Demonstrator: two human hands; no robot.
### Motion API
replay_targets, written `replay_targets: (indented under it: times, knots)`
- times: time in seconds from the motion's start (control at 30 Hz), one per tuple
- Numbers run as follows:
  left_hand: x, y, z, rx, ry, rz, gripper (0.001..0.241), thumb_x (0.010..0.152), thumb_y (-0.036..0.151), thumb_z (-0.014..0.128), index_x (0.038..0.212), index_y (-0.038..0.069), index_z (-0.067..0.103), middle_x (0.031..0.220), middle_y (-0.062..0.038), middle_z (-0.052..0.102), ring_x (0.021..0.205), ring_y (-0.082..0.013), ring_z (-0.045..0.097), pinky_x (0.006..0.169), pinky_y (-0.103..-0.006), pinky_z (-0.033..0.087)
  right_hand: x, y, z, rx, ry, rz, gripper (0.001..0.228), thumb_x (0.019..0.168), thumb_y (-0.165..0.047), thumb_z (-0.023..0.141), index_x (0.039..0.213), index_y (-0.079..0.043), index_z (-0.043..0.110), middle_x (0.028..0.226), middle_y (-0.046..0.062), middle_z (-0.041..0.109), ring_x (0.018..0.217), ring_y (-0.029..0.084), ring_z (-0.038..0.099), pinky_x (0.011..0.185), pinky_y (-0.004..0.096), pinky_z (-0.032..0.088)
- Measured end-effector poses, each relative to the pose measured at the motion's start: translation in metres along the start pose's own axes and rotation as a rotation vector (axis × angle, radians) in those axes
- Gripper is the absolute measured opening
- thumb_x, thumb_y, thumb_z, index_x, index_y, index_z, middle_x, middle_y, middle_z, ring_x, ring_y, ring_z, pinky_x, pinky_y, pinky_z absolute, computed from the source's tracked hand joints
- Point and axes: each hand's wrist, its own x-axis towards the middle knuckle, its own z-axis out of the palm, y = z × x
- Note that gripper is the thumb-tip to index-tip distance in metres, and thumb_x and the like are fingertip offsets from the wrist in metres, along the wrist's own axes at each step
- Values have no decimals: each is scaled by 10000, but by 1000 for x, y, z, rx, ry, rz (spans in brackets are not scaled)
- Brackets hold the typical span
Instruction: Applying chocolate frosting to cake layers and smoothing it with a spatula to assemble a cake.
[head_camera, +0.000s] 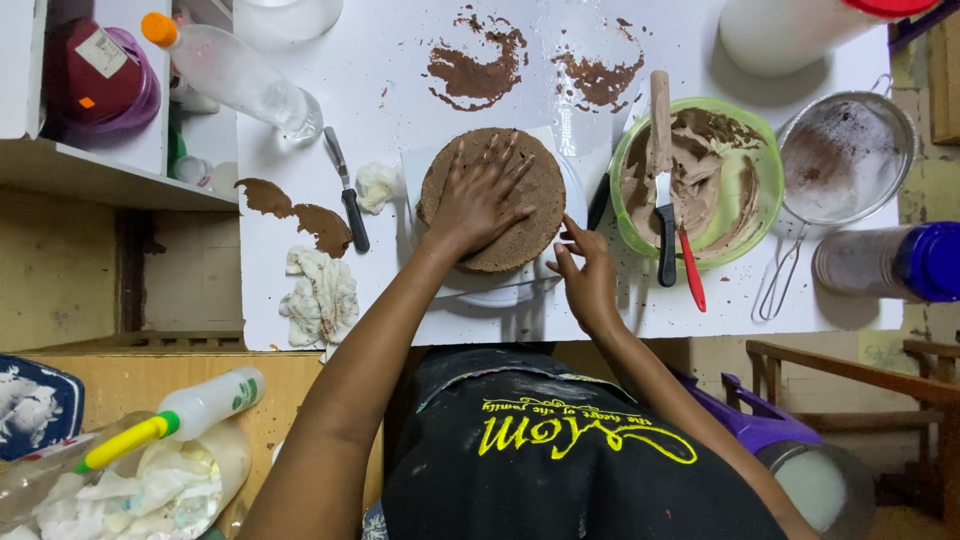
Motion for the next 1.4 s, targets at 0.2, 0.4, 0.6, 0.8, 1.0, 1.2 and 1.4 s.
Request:
replay_targets:
  times: [0.2,0.4,0.6,0.8,1.0,1.2,1.4]
  knots:
    - [-22,8,-41,-131,39,-108,697,1037,672,243,1615,286,297,1714,-58,179,1580,-267,77,1238,-587,-93,-7,-1,0,-751,28,-698,681,951,-33,694,1571,-97,421,1404,204,480,1364,420,470,1074,532,480]
    - [-87,-5,-32,-68,192,-190,621,1065,625,295,1585,300,394,1700,-9,258,1582,-249,80,1198,-616,-157,10,1,1,-971,-18,-822,475,962,-197,735,1420,-142,625,1373,125,633,1344,310,559,1191,614,212]
    - [-158,-52,-26,-139,147,-1077,673,1067,235,524,1661,130,227,1710,-196,-47,1539,-503,-49,1164,-750,-35,9,-7,-24,-720,82,-786,412,1010,-57,661,1420,-66,620,1342,181,589,1247,399,587,1061,561,438]
    - [-227,-138,126,131,36,-1191,895,872,21,761,1617,10,266,1477,-438,356,1263,-600,526,975,-568,527,-18,-34,-14,-622,-115,-871,436,979,61,624,1400,-46,646,1236,188,619,1167,413,630,956,507,503]
    - [-230,-90,24,-762,775,-1262,124,1013,240,592,1027,117,587,985,-85,604,854,-280,668,861,-441,496,-30,-68,32,-568,-569,-850,388,914,-10,678,1277,-144,712,1097,113,739,1011,343,731,837,438,584]
    - [-261,-4,-89,-115,644,-825,310,797,59,807,1080,93,685,940,-75,596,864,-360,703,760,-451,567,-27,-79,82,-66,-955,-344,473,1013,-223,623,1411,24,565,1297,300,649,1257,483,586,991,541,540]
    - [-241,55,-94,8,760,-294,226,924,110,621,1076,47,465,1375,-243,493,1454,-542,350,1175,-701,350,-51,-74,135,515,-1270,658,768,934,-566,494,1619,-255,339,1477,37,395,1110,165,458,947,304,424]
